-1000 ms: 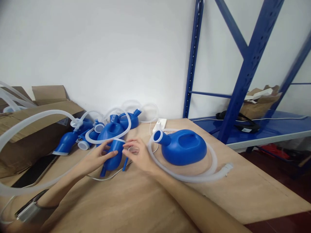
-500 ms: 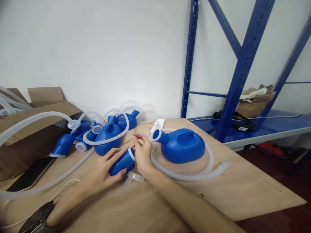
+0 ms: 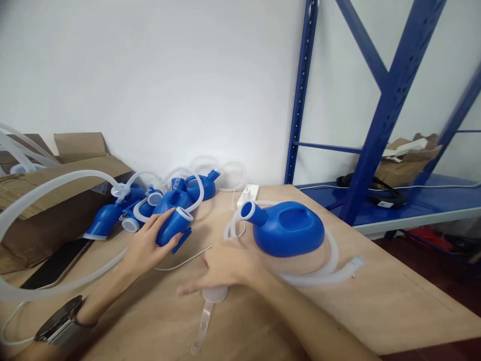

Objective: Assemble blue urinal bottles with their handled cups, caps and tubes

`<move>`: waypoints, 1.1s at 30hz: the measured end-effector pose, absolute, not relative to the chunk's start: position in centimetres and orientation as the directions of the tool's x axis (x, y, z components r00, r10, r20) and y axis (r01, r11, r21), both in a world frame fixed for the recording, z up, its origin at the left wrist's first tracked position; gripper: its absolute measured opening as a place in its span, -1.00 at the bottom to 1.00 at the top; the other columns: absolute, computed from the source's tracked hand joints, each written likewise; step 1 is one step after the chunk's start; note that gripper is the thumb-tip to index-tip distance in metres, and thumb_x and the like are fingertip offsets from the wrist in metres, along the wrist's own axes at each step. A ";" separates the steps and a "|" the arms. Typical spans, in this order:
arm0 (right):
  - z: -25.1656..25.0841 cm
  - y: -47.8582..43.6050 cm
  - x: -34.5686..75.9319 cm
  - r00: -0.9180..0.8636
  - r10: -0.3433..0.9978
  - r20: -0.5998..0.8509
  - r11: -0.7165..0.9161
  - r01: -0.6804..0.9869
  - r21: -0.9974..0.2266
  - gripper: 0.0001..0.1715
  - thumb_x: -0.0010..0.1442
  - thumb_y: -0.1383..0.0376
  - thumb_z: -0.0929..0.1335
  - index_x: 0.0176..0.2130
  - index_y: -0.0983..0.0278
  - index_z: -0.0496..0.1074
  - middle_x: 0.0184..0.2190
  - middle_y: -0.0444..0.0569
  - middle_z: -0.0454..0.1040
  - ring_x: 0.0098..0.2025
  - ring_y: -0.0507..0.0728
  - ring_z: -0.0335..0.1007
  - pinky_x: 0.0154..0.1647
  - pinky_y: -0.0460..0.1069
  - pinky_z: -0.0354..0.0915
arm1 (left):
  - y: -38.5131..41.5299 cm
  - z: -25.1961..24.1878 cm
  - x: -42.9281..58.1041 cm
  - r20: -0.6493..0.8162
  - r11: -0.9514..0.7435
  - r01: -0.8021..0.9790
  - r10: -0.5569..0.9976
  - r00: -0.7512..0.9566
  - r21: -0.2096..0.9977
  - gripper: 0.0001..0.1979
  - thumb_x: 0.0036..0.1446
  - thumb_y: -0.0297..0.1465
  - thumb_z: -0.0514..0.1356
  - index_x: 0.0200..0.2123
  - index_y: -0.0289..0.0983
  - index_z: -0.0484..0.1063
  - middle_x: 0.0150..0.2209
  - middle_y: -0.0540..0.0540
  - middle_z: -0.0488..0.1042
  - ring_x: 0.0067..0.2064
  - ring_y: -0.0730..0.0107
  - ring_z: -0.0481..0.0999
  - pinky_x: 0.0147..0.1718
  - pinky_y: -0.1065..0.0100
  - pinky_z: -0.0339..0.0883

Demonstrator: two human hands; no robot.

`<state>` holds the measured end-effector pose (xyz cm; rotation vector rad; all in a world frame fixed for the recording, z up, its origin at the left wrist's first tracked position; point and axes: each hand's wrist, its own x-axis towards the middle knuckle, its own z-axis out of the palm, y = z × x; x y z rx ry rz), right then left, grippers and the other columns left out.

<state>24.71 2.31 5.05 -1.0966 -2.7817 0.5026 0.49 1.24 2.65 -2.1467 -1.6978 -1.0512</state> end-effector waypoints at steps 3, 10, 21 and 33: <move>4.6 1.0 23.9 -0.736 0.672 -0.086 0.722 0.676 -0.149 -0.18 0.01 -0.31 0.43 -0.20 0.38 0.57 -0.30 0.24 0.61 -0.24 0.40 0.53 -0.17 0.17 0.34 | 1.2 3.0 0.2 0.683 -0.320 0.902 0.729 0.039 0.290 -0.40 0.26 -0.09 0.14 0.31 -0.18 0.28 0.11 -0.19 0.46 0.03 0.01 0.56 -0.12 0.16 0.48; 5.0 4.3 25.4 -0.857 0.512 0.064 0.719 0.387 -0.578 -0.42 -0.02 -0.02 0.57 -0.07 0.19 0.55 -0.12 -0.01 0.53 -0.24 0.16 0.48 -0.29 -0.02 0.36 | 0.4 3.7 0.0 0.756 -0.515 0.782 0.649 0.088 0.351 -0.41 0.27 -0.13 0.19 0.29 -0.23 0.29 0.14 -0.22 0.46 0.09 0.03 0.52 0.09 0.11 0.40; 3.1 4.2 23.2 -0.483 0.612 0.626 0.703 -0.031 -0.711 -0.42 0.32 0.03 0.41 0.27 0.00 0.34 0.23 0.00 0.25 0.31 0.23 0.22 0.32 0.17 0.24 | -0.2 2.9 1.4 0.625 -0.620 0.653 0.730 0.278 0.434 -0.36 0.21 -0.18 0.23 0.32 -0.23 0.26 0.18 -0.27 0.49 0.09 -0.01 0.56 0.06 0.05 0.46; 1.2 3.1 22.0 -0.410 0.665 0.624 0.695 0.034 -0.718 -0.21 0.26 0.07 0.47 0.38 0.06 0.23 0.32 0.03 0.36 0.33 0.28 0.30 0.35 0.21 0.25 | -1.3 2.7 2.9 0.662 -0.631 0.725 0.672 0.332 0.277 -0.18 0.16 -0.39 0.23 0.46 -0.04 0.04 0.01 -0.12 0.48 -0.14 0.24 0.60 -0.16 0.27 0.52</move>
